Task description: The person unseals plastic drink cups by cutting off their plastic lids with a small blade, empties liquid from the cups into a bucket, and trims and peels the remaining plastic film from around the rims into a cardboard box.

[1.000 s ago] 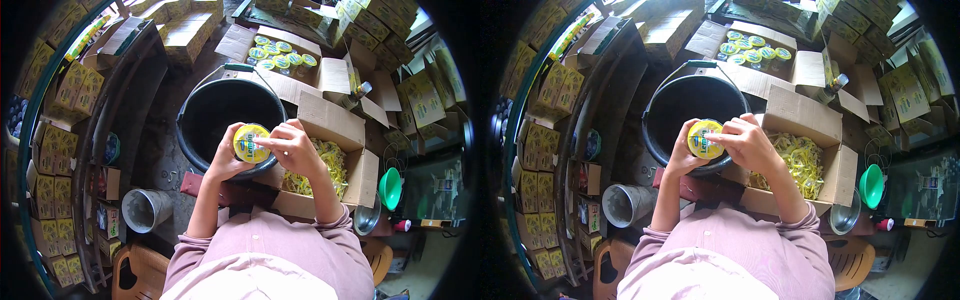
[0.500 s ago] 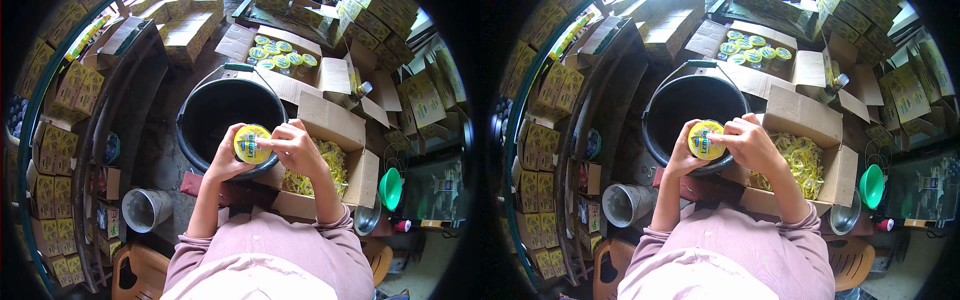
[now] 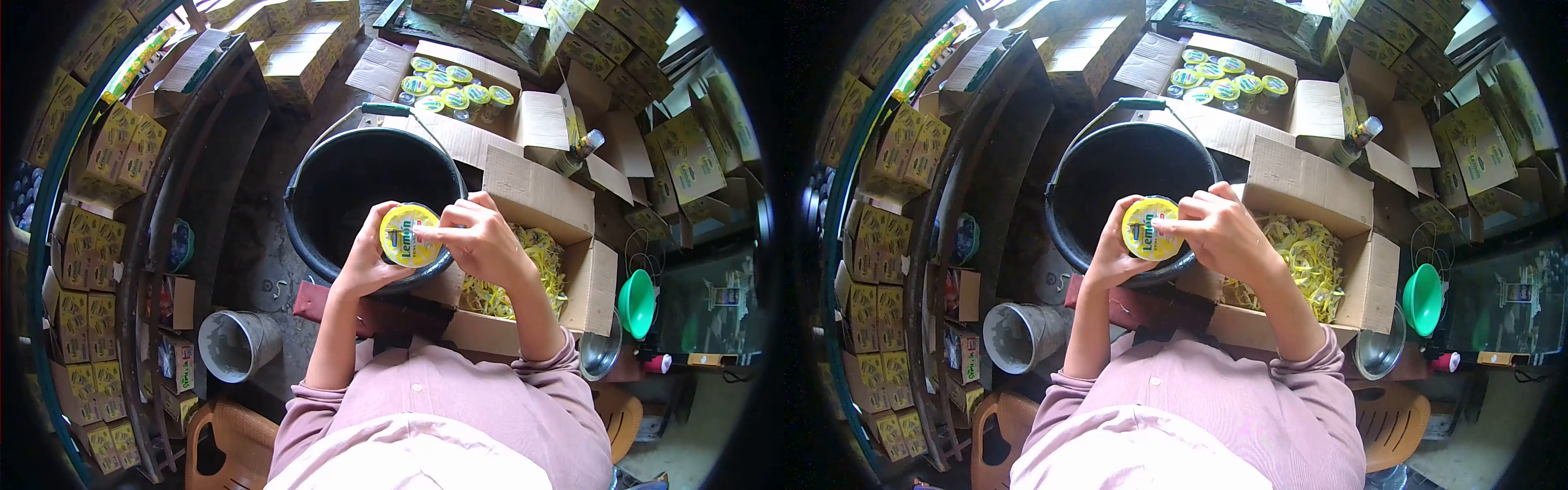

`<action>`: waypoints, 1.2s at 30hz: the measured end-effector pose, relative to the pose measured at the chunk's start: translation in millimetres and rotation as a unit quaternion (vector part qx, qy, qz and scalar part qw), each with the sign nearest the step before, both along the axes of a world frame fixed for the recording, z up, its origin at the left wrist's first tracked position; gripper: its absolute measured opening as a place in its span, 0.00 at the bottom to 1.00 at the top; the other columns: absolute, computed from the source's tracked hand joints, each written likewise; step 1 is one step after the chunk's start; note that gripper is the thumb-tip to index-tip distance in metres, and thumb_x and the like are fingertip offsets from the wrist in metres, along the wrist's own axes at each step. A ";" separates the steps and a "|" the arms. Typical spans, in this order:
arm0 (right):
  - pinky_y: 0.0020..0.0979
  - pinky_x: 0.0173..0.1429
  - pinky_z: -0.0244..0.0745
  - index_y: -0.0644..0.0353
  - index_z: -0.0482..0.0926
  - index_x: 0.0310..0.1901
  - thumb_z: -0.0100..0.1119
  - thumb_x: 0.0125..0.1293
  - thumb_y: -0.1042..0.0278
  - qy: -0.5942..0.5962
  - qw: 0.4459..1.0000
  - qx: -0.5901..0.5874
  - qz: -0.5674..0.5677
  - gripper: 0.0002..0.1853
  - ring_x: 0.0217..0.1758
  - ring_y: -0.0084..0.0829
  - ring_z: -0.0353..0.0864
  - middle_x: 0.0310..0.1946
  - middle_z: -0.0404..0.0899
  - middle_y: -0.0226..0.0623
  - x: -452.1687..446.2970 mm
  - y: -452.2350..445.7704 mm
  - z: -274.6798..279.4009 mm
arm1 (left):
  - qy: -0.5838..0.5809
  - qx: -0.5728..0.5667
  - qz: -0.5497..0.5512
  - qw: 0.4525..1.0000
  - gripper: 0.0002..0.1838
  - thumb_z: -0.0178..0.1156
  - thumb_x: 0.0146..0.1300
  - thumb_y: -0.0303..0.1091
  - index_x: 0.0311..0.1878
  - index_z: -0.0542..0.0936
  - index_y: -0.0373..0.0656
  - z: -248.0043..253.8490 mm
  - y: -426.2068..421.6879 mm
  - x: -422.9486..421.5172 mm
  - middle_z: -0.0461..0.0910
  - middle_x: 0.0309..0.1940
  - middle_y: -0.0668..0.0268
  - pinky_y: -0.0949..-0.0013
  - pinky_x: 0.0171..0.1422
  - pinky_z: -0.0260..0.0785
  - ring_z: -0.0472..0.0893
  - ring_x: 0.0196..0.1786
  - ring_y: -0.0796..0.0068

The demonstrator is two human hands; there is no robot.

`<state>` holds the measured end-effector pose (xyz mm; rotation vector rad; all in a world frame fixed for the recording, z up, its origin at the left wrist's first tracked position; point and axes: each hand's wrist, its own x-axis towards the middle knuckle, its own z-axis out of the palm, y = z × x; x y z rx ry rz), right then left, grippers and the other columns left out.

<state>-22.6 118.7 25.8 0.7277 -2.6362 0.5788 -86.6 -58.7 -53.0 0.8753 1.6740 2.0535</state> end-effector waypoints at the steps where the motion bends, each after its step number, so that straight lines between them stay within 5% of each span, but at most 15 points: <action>1: 0.30 0.45 0.60 0.44 0.80 0.42 0.58 0.44 0.77 -0.001 1.000 0.005 0.000 0.20 0.31 0.28 0.73 0.23 0.70 0.28 0.2 0.4 0.7 | 0.004 -0.001 -0.001 1.000 0.40 0.71 0.35 0.25 0.55 0.61 0.40 0.0 0.0 -0.2 0.71 0.46 0.63 0.72 0.58 0.64 0.72 0.51 0.75; 20: 0.29 0.45 0.59 0.43 0.82 0.38 0.58 0.46 0.77 -0.046 0.994 0.101 -0.014 0.17 0.33 0.26 0.73 0.25 0.71 0.27 -0.6 11.6 2.7 | 0.084 -0.101 0.047 0.990 0.38 0.69 0.34 0.24 0.53 0.63 0.38 8.4 1.9 2.1 0.72 0.45 0.60 0.70 0.58 0.64 0.73 0.51 0.71; 29: 0.29 0.44 0.59 0.45 0.81 0.39 0.54 0.46 0.79 0.002 0.995 0.031 -0.095 0.19 0.28 0.29 0.72 0.21 0.70 0.29 0.9 35.4 -3.0 | 0.129 -0.226 0.074 0.963 0.34 0.67 0.40 0.27 0.53 0.63 0.35 12.4 6.9 -20.9 0.73 0.42 0.51 0.66 0.55 0.66 0.74 0.50 0.58; 36: 0.30 0.42 0.58 0.46 0.80 0.42 0.58 0.50 0.75 -0.018 0.990 -0.014 -0.136 0.16 0.29 0.29 0.70 0.22 0.70 0.29 13.4 23.3 -33.3 | 0.292 -0.584 -0.039 0.757 0.31 0.71 0.37 0.31 0.44 0.65 0.34 -5.4 18.5 -61.2 0.76 0.39 0.49 0.61 0.51 0.70 0.76 0.47 0.53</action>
